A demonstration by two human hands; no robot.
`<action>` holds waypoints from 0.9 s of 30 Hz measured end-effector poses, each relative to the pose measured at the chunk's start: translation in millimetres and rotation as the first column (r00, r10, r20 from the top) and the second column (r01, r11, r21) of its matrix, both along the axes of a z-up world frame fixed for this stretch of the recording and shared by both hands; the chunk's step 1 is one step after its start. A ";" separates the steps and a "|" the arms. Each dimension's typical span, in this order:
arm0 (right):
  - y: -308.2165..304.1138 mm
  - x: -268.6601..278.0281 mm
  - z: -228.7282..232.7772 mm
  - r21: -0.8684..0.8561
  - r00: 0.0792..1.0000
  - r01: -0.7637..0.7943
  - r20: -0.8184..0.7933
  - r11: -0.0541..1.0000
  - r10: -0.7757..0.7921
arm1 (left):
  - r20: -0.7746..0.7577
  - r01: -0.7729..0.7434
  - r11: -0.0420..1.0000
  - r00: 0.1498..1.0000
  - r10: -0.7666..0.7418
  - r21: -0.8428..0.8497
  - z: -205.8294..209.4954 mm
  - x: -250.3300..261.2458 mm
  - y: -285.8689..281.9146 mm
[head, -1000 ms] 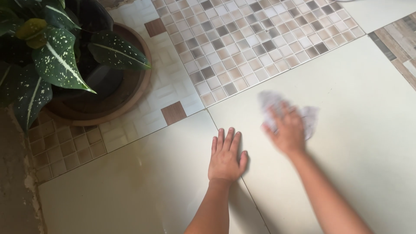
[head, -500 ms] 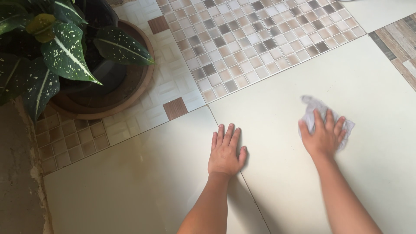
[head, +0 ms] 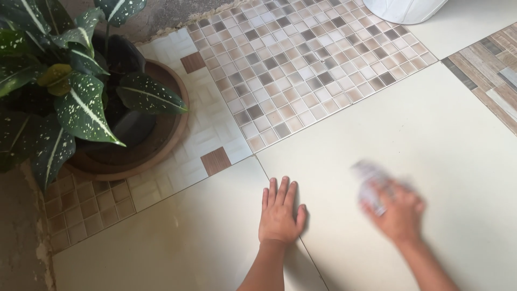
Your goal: The person wipes a tiled floor with a cloth, moving from a mosaic tile section to a larger white tile section. They use a cloth to wipe the floor surface in a repetitive motion.
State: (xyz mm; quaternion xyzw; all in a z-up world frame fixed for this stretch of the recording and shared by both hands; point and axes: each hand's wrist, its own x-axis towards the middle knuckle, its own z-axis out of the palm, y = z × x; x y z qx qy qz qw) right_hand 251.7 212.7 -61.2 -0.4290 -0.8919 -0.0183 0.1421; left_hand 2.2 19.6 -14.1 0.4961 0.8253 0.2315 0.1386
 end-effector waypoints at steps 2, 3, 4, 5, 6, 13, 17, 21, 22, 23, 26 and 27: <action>42.3 1.2 -20.2 0.058 0.978 0.202 0.033 0.978 -0.204 | 0.010 -0.004 1.000 1.000 0.004 -0.006 -0.6 1.2 -0.1; 64.1 -5.6 -29.2 0.086 0.970 0.241 0.016 0.967 -0.243 | 0.012 -0.009 1.000 1.000 0.009 -0.004 -0.9 2.3 -0.4; 83.9 -23.4 -38.0 0.022 0.970 0.243 -0.033 0.970 -0.242 | 0.014 -0.014 1.000 1.000 0.014 -0.001 -1.1 2.7 -1.0; 99.0 -41.0 -40.6 -0.042 0.966 0.242 -0.087 0.969 -0.244 | 0.011 -0.018 1.000 1.000 0.018 0.003 -0.7 1.3 0.0; 103.4 -56.5 -39.1 -0.058 0.972 0.209 -0.100 0.976 -0.214 | 0.011 -0.013 1.000 1.000 0.013 -0.007 -0.1 1.7 1.4; -11.3 -92.0 18.1 -0.152 0.977 -0.211 -0.056 0.966 0.205 | 0.008 -0.003 0.999 1.000 0.003 -0.032 0.1 1.6 0.6; -10.4 -40.8 27.6 -0.039 0.953 -0.293 -0.093 0.955 0.289 | 0.010 0.005 0.999 1.000 -0.005 -0.032 0.0 -0.3 2.5; 55.0 -32.8 6.9 -0.086 0.989 0.144 -0.023 0.986 -0.146 | 0.013 0.000 1.000 1.000 0.000 -0.027 -0.8 0.9 0.9; 71.9 -40.3 0.0 -0.062 0.964 0.266 0.000 0.962 -0.266 | 0.014 -0.003 1.000 1.000 0.004 -0.024 -1.2 0.6 1.2; 85.3 -51.6 -7.6 -0.092 0.953 0.297 -0.027 0.950 -0.301 | 0.012 -0.003 1.000 1.000 0.003 -0.021 -1.1 -0.1 1.7; 103.8 -93.1 -22.7 -0.096 0.955 0.273 -0.096 0.957 -0.282 | 0.017 -0.001 1.000 1.000 0.002 -0.021 -0.9 1.2 1.3; 97.2 -105.3 -24.0 -0.033 0.975 0.195 -0.105 0.980 -0.198 | 0.016 -0.002 1.000 1.000 0.003 -0.018 -1.3 1.1 0.6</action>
